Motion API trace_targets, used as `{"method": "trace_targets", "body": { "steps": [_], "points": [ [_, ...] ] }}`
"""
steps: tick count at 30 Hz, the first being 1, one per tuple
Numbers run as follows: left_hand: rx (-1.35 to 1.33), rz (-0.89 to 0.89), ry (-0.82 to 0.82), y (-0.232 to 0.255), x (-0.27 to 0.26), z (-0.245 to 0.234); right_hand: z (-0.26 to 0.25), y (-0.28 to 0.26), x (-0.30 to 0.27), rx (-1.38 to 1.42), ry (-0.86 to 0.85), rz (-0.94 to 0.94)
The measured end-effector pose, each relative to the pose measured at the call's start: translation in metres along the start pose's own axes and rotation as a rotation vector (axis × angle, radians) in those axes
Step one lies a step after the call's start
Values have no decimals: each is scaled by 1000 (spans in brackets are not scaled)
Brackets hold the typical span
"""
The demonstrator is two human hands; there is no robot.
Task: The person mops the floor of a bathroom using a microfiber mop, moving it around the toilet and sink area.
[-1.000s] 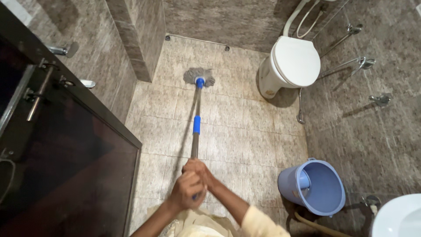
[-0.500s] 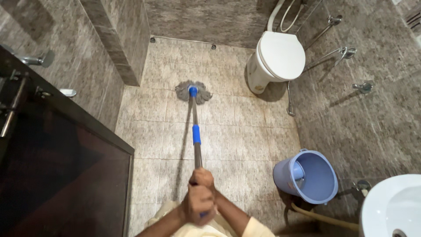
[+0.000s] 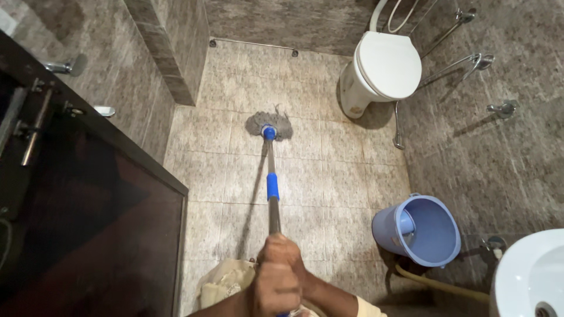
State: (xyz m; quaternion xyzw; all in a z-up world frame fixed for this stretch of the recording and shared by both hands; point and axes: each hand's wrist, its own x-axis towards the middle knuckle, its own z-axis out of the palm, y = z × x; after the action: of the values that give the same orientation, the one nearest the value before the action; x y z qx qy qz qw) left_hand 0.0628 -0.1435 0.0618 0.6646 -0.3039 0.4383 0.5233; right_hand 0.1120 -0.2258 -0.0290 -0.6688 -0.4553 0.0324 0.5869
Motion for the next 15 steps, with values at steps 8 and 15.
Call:
{"method": "trace_targets", "body": {
  "steps": [8, 15],
  "points": [
    [79, -88, -257, -58, -71, -28, 13, 90, 12, -91, 115, -326],
    [209, -307, -341, -100, -84, -36, -4, 146, 29, -71, -221, -170]
  ]
}}
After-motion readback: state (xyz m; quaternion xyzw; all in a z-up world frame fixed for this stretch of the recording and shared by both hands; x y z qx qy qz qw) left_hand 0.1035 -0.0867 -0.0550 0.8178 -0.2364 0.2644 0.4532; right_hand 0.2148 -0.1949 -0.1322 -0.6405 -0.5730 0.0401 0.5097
